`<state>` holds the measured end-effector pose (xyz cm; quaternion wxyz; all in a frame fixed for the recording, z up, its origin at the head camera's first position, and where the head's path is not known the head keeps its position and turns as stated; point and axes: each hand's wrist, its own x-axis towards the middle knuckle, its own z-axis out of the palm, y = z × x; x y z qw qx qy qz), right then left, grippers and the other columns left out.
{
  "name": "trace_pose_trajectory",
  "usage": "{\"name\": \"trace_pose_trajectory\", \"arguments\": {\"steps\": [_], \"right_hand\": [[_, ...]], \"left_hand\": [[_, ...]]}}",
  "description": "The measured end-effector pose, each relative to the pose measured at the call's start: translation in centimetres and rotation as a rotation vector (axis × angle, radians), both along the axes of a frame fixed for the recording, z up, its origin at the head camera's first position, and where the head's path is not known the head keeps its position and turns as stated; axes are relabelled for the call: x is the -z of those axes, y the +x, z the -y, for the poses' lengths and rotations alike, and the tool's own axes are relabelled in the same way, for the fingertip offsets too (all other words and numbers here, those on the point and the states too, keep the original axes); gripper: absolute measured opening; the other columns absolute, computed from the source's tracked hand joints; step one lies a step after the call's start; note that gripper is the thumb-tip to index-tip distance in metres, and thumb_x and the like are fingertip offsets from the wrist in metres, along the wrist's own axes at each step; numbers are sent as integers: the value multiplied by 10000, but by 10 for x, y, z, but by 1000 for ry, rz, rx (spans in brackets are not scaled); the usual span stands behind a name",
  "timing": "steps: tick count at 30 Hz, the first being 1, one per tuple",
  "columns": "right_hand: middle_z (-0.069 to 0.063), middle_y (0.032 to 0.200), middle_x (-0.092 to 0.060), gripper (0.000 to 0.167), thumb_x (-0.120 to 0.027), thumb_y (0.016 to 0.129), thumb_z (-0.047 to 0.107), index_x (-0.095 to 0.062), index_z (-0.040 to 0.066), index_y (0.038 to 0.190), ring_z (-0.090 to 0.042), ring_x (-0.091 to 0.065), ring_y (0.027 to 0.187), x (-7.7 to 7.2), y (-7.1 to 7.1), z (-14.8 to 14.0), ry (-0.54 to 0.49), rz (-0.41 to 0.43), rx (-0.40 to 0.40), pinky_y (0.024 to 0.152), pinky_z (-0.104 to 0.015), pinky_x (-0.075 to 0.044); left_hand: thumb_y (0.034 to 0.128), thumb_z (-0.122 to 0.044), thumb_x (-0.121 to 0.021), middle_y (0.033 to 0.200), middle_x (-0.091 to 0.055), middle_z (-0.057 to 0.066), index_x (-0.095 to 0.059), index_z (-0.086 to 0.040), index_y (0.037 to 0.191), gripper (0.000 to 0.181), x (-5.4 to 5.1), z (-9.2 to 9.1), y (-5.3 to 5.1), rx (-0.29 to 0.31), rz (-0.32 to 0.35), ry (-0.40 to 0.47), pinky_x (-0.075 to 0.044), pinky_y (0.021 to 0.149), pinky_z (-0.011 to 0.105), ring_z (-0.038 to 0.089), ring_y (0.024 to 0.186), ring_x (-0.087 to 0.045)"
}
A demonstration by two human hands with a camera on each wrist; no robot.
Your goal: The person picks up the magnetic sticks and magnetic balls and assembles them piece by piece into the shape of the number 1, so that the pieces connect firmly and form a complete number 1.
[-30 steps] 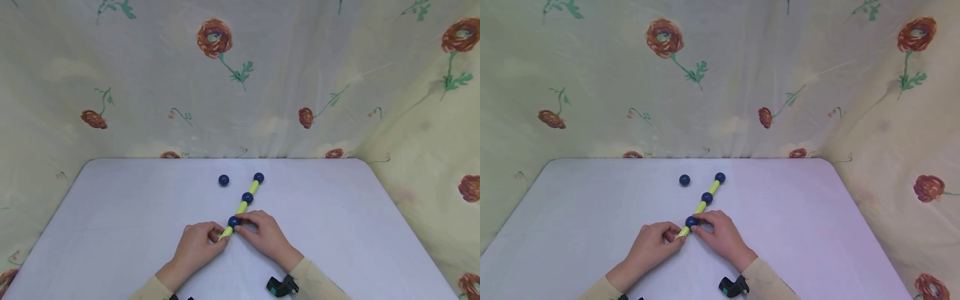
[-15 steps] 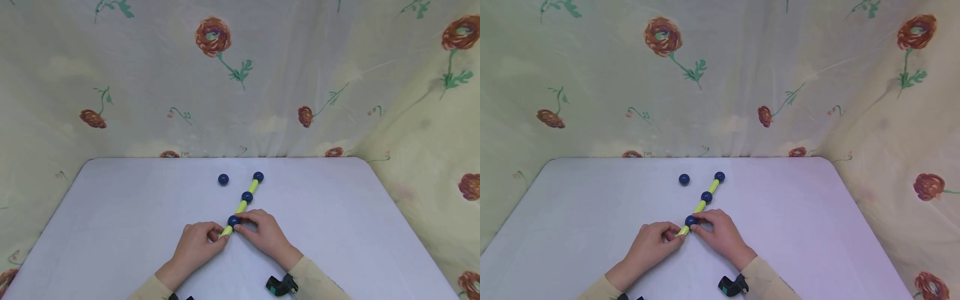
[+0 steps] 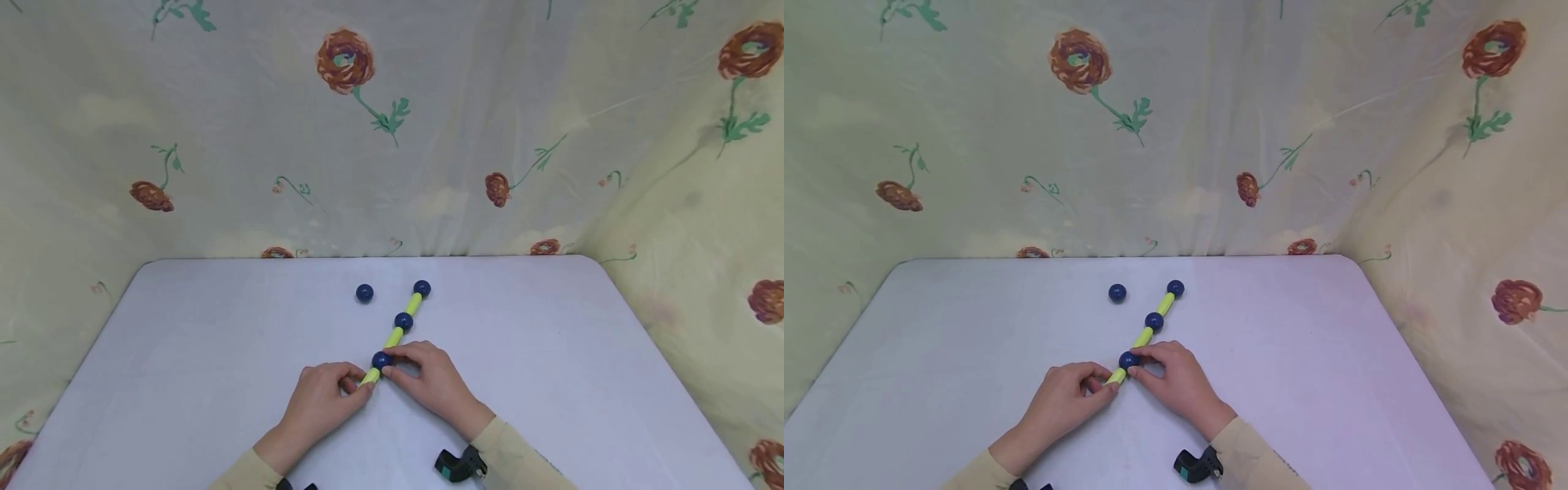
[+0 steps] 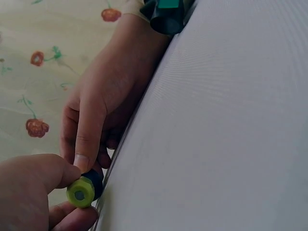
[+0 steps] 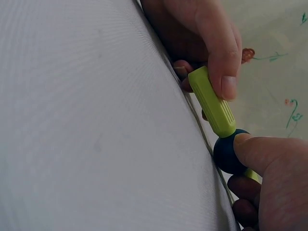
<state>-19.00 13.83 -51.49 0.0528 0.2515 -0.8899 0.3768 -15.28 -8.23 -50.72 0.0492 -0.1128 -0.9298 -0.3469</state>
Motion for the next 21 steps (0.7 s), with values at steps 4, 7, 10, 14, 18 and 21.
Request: {"name": "trace_pose_trajectory", "arguments": {"steps": [4, 7, 10, 14, 18, 21], "right_hand": [[203, 1078, -670, 306, -697, 918, 435, -716, 280, 1181, -4, -577, 1017, 1, -2, -1, 5, 16, 2, 859, -304, -491], [204, 1080, -667, 314, -692, 919, 443, -712, 280, 1187, -4, -575, 1018, 1, -2, -1, 9, 26, -3, 862, -306, -490], [199, 1086, -667, 329, -683, 921, 455, -708, 278, 1198, -10, -577, 1024, 1, -2, -1, 13, 36, -8, 874, -308, -490], [201, 1086, -664, 343, -672, 925, 469, -705, 278, 1207, -8, -576, 1017, 1, -1, -1, 23, 45, -8, 869, -303, -493], [203, 1081, -665, 336, -680, 924, 453, -710, 271, 1205, -7, -575, 1007, 2, -1, -1, 22, 41, -6, 854, -297, -495], [205, 1081, -666, 329, -687, 922, 441, -712, 271, 1203, -5, -573, 1003, 3, -1, -1, 20, 31, -5, 847, -294, -495]], "left_hand": [[856, -443, -730, 679, -565, -231, -753, -245, 946, 219, -4, 3, -2, 38, 60, 4, -408, 604, 265, 5, 588, -490], [873, -509, -700, 744, -601, -188, -738, -213, 1031, 337, -10, 10, -9, 52, 172, 28, -434, 616, 276, 36, 633, -524], [880, -533, -688, 811, -624, -138, -723, -201, 1073, 385, -17, 20, -20, 10, 246, 42, -468, 656, 305, 72, 703, -552], [898, -473, -698, 865, -642, -99, -718, -206, 1065, 315, -26, 33, -41, -52, 240, 20, -485, 717, 329, 102, 771, -571], [917, -407, -694, 912, -655, -75, -714, -203, 1061, 251, -30, 40, -65, -63, 218, -1, -490, 746, 346, 131, 814, -581], [923, -381, -690, 949, -661, -54, -708, -193, 1082, 248, -32, 40, -80, -62, 212, -11, -496, 763, 360, 153, 845, -589]]}}
